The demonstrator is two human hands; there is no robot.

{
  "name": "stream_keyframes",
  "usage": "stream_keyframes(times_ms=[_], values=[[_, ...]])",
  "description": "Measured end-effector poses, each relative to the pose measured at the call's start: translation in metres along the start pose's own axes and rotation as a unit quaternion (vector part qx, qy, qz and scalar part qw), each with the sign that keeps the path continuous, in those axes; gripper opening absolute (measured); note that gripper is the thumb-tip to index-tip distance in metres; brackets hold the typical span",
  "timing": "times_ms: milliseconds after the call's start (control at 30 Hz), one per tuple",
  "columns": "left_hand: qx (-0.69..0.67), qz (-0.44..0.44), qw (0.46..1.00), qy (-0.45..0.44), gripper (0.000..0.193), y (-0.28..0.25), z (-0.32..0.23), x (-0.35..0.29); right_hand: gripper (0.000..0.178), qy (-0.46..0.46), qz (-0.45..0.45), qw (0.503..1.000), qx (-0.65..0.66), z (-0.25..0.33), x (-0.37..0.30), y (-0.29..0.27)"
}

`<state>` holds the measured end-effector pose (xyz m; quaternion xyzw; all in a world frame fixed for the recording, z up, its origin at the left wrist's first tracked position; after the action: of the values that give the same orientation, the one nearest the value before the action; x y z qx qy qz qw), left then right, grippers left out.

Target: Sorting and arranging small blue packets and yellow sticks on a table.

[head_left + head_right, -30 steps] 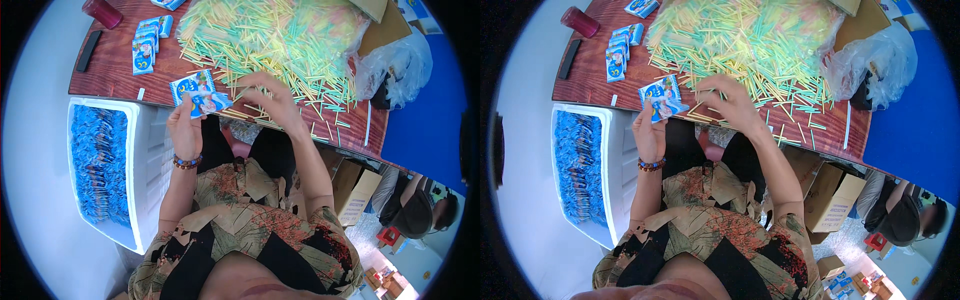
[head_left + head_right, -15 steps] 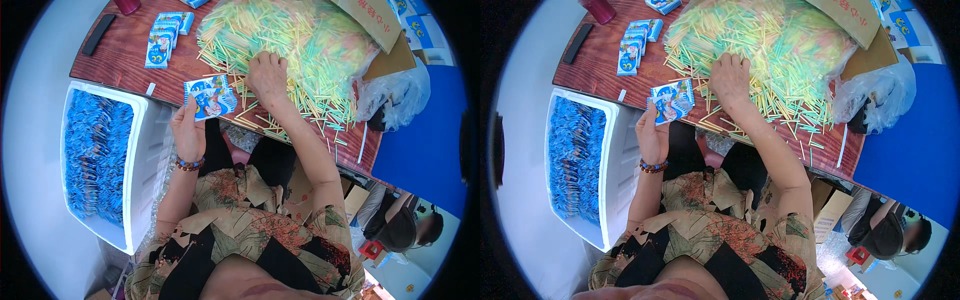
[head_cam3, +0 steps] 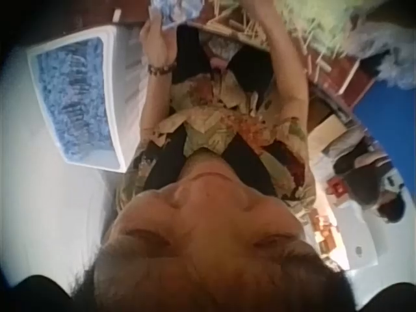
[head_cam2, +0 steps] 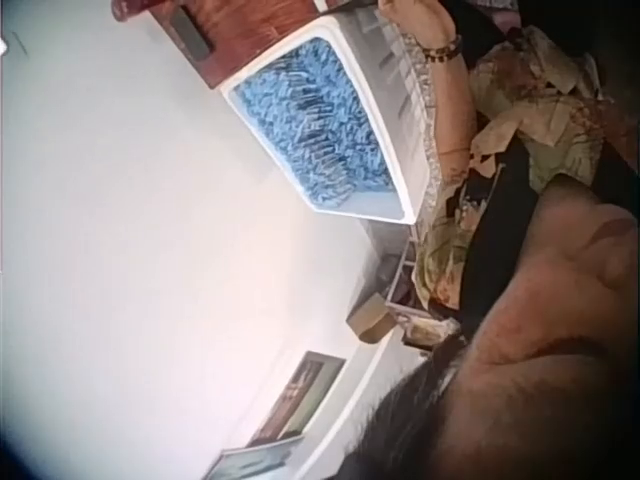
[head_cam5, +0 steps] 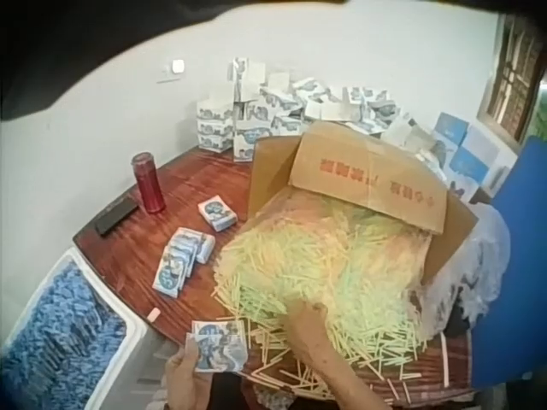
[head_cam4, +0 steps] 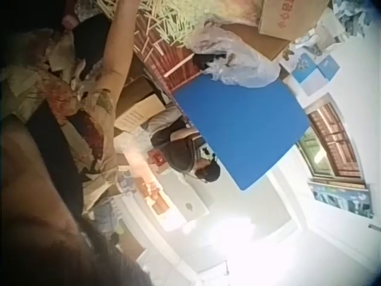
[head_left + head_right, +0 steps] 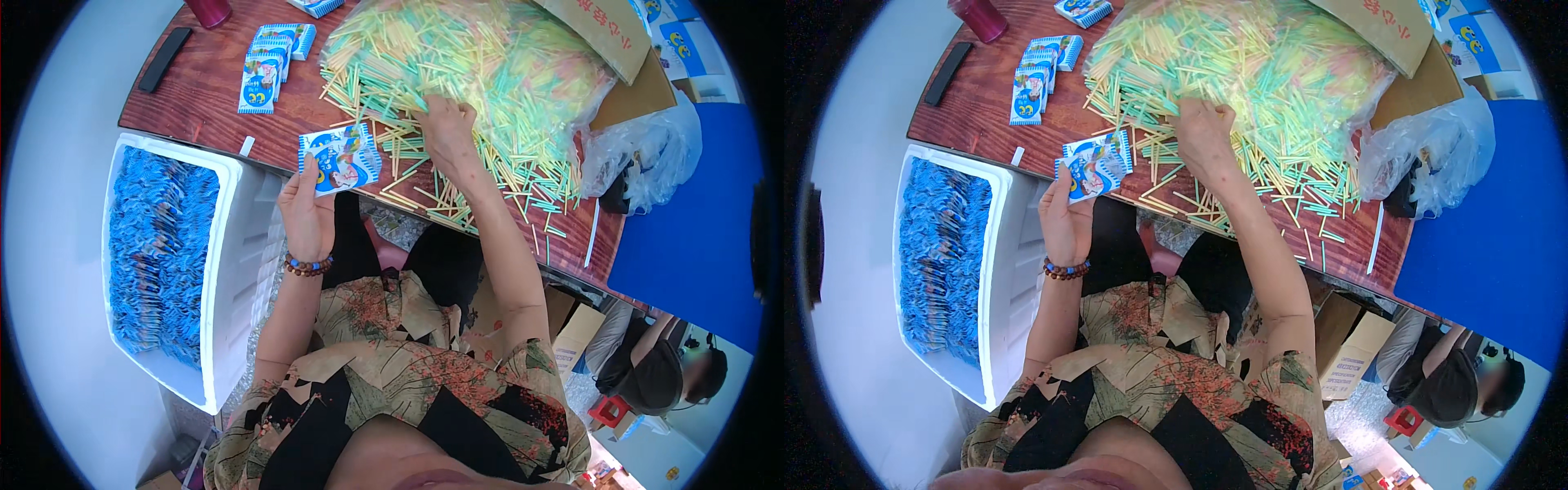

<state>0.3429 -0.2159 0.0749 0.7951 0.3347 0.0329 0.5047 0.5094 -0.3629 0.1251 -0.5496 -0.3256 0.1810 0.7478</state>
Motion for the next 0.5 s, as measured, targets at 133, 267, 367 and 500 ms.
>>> stream_keyframes(times_ms=[133,267,367,500], values=[[-0.009,0.033,0.999,-0.009,0.025,0.016,0.002,0.004,0.019,0.016,0.040,0.995,0.092,-0.008,0.000,-0.020],[-0.025,0.064,0.997,-0.031,0.029,0.055,0.021,0.036,0.019,0.111,0.098,0.912,0.384,-0.032,-0.005,-0.018],[-0.050,0.122,0.991,-0.032,0.029,0.104,0.047,0.058,0.021,0.078,0.134,0.898,0.411,-0.037,-0.003,-0.010],[-0.071,0.183,0.979,-0.055,0.024,0.136,0.082,0.078,0.018,0.071,0.251,0.847,0.463,-0.020,-0.005,-0.009]])
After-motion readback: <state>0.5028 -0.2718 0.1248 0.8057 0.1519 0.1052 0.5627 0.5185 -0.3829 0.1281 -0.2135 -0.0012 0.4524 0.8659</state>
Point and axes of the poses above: each hand's wrist, its own x-axis towards the middle knuckle, its own y-axis out of the palm, z = x × y, the point moved 9 cm from there along x, towards the middle knuckle, and after that the axes turned 12 degrees about -x, right-handed, at the moved point
